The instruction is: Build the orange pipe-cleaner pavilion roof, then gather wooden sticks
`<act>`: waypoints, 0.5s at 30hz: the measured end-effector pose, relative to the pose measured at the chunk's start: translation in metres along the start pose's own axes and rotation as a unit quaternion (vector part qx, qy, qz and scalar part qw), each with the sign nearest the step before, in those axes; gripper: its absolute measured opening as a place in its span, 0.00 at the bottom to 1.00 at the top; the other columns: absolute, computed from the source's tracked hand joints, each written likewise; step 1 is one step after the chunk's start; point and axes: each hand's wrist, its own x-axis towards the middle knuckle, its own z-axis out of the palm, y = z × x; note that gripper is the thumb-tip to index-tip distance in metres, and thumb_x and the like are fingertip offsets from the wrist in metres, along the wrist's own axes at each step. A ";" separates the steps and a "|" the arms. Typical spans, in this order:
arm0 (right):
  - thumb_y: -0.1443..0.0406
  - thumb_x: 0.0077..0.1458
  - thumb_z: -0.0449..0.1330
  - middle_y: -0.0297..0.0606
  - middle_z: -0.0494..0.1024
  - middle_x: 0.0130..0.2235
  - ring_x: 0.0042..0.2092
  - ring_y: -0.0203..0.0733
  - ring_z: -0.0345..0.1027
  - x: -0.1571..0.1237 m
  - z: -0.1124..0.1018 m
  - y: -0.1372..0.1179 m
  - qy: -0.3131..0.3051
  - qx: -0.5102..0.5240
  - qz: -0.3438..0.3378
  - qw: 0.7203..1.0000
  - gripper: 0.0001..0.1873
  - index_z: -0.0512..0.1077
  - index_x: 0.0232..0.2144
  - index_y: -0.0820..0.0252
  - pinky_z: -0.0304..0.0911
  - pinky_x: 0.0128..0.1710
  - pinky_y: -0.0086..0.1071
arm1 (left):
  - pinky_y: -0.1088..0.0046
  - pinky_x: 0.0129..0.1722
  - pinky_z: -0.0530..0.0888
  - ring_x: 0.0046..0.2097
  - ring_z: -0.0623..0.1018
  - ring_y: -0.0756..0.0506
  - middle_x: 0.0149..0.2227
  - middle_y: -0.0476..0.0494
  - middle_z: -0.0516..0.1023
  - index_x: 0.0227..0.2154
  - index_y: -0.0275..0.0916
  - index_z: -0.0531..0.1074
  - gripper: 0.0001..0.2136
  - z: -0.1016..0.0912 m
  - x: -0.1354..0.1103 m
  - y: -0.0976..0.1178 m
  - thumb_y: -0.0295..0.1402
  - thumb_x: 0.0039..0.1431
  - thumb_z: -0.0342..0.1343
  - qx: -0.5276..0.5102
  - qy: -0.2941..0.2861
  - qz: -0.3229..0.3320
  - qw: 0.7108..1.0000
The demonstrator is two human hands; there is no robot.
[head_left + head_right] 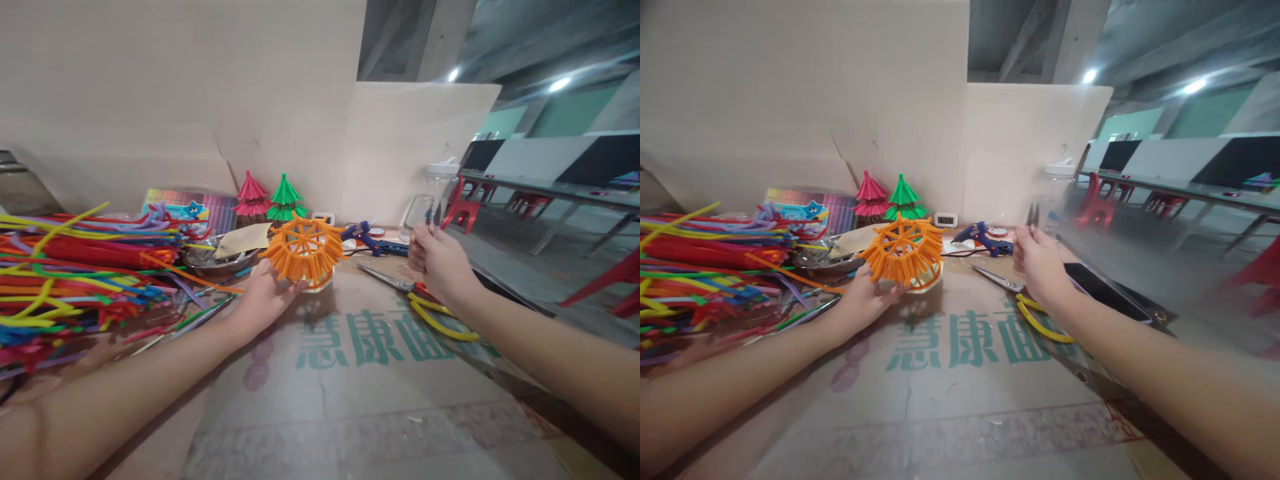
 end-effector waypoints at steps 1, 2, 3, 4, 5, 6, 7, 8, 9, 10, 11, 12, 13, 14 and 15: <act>0.41 0.59 0.62 0.22 0.49 0.19 0.20 0.33 0.40 0.001 -0.003 0.009 0.015 0.017 0.042 0.999 0.28 0.55 0.25 0.51 0.40 0.21 0.31 | 0.47 0.62 0.73 0.60 0.77 0.33 0.56 0.35 0.82 0.50 0.42 0.79 0.13 0.001 -0.001 -0.003 0.40 0.69 0.57 -0.005 -0.003 -0.004 1.000; 0.38 0.58 0.61 0.22 0.49 0.19 0.20 0.32 0.39 -0.001 -0.004 0.017 0.016 0.020 0.070 0.997 0.31 0.54 0.24 0.51 0.39 0.20 0.31 | 0.47 0.62 0.73 0.61 0.77 0.33 0.56 0.35 0.82 0.50 0.42 0.79 0.13 0.002 -0.001 -0.004 0.41 0.69 0.56 -0.005 -0.007 -0.004 1.000; 0.36 0.56 0.61 0.22 0.49 0.19 0.20 0.32 0.40 -0.006 -0.003 0.021 -0.004 0.012 0.081 0.997 0.33 0.54 0.24 0.51 0.40 0.20 0.30 | 0.47 0.61 0.73 0.61 0.77 0.32 0.56 0.35 0.82 0.49 0.42 0.79 0.13 0.002 -0.001 -0.006 0.41 0.70 0.56 0.000 -0.008 -0.001 1.000; 0.33 0.56 0.60 0.22 0.50 0.19 0.20 0.32 0.42 -0.013 -0.001 0.024 -0.042 -0.003 0.080 0.996 0.34 0.55 0.24 0.51 0.41 0.20 0.30 | 0.47 0.61 0.74 0.60 0.77 0.32 0.56 0.35 0.82 0.48 0.41 0.79 0.13 0.003 -0.001 -0.006 0.40 0.69 0.55 0.010 -0.005 0.009 1.000; 0.31 0.56 0.58 0.23 0.52 0.20 0.21 0.33 0.43 -0.022 0.003 0.024 -0.087 -0.023 0.073 0.993 0.35 0.58 0.25 0.52 0.42 0.20 0.30 | 0.47 0.60 0.74 0.60 0.77 0.32 0.54 0.34 0.82 0.45 0.41 0.80 0.11 0.003 -0.001 -0.006 0.38 0.68 0.55 0.022 -0.001 0.022 1.000; 0.30 0.58 0.54 0.24 0.53 0.22 0.22 0.34 0.45 -0.032 0.008 0.022 -0.142 -0.038 0.063 0.987 0.35 0.63 0.28 0.54 0.45 0.21 0.30 | 0.46 0.59 0.75 0.58 0.78 0.32 0.52 0.34 0.83 0.43 0.41 0.80 0.10 0.002 0.000 -0.006 0.36 0.67 0.55 0.033 0.002 0.038 0.999; 0.29 0.60 0.50 0.25 0.55 0.23 0.23 0.35 0.47 -0.042 0.012 0.019 -0.185 -0.049 0.044 0.981 0.37 0.67 0.32 0.55 0.47 0.22 0.31 | 0.47 0.57 0.76 0.56 0.79 0.32 0.49 0.35 0.84 0.40 0.41 0.79 0.09 0.002 0.000 -0.005 0.34 0.66 0.54 0.040 0.004 0.052 0.998; 0.31 0.64 0.46 0.27 0.57 0.25 0.24 0.36 0.50 -0.052 0.016 0.016 -0.215 -0.061 0.016 0.975 0.37 0.69 0.36 0.56 0.49 0.23 0.31 | 0.48 0.56 0.76 0.53 0.80 0.33 0.46 0.36 0.84 0.37 0.41 0.79 0.08 0.001 0.001 -0.003 0.32 0.65 0.54 0.045 0.004 0.064 0.997; 0.33 0.66 0.44 0.28 0.59 0.27 0.26 0.37 0.52 -0.060 0.019 0.014 -0.232 -0.081 -0.009 0.969 0.36 0.71 0.39 0.56 0.51 0.24 0.31 | 0.49 0.55 0.77 0.51 0.81 0.34 0.43 0.37 0.84 0.35 0.41 0.78 0.08 0.000 0.002 -0.002 0.31 0.64 0.53 0.048 0.001 0.071 0.996; 0.35 0.68 0.44 0.30 0.61 0.28 0.27 0.38 0.54 -0.067 0.021 0.013 -0.243 -0.106 -0.025 0.964 0.34 0.71 0.40 0.56 0.53 0.26 0.32 | 0.50 0.53 0.77 0.49 0.81 0.35 0.41 0.38 0.84 0.35 0.41 0.78 0.08 -0.002 0.003 0.000 0.31 0.64 0.53 0.048 -0.003 0.074 0.996; 0.37 0.70 0.44 0.31 0.62 0.29 0.29 0.38 0.56 -0.072 0.022 0.013 -0.249 -0.125 -0.036 0.960 0.33 0.71 0.41 0.56 0.54 0.27 0.32 | 0.51 0.53 0.77 0.47 0.82 0.36 0.40 0.40 0.84 0.34 0.42 0.77 0.08 -0.003 0.003 0.001 0.30 0.65 0.52 0.048 -0.007 0.075 0.996; 0.38 0.71 0.44 0.31 0.63 0.29 0.29 0.39 0.56 -0.076 0.023 0.014 -0.250 -0.138 -0.039 0.957 0.31 0.71 0.40 0.56 0.55 0.28 0.32 | 0.51 0.53 0.77 0.47 0.82 0.36 0.40 0.40 0.85 0.34 0.42 0.77 0.08 -0.004 0.004 0.003 0.31 0.64 0.52 0.048 -0.008 0.078 0.996; 0.39 0.72 0.43 0.31 0.63 0.29 0.30 0.39 0.57 -0.078 0.023 0.016 -0.250 -0.142 -0.036 0.957 0.31 0.70 0.40 0.56 0.55 0.28 0.32 | 0.50 0.53 0.77 0.48 0.82 0.36 0.41 0.41 0.85 0.35 0.43 0.77 0.08 -0.005 0.004 0.004 0.31 0.64 0.53 0.049 -0.009 0.079 0.996; 0.40 0.73 0.43 0.31 0.63 0.29 0.30 0.39 0.57 -0.079 0.022 0.019 -0.249 -0.138 -0.030 0.958 0.30 0.70 0.40 0.56 0.55 0.28 0.32 | 0.49 0.54 0.77 0.50 0.81 0.35 0.43 0.41 0.85 0.36 0.44 0.77 0.07 -0.007 0.004 0.004 0.32 0.63 0.53 0.055 -0.011 0.074 0.996; 0.41 0.73 0.42 0.31 0.62 0.29 0.29 0.38 0.56 -0.079 0.022 0.021 -0.250 -0.130 -0.024 0.959 0.30 0.70 0.41 0.56 0.54 0.27 0.32 | 0.49 0.56 0.76 0.51 0.81 0.35 0.44 0.42 0.85 0.36 0.44 0.78 0.07 -0.007 0.004 0.005 0.32 0.62 0.54 0.065 -0.015 0.066 0.996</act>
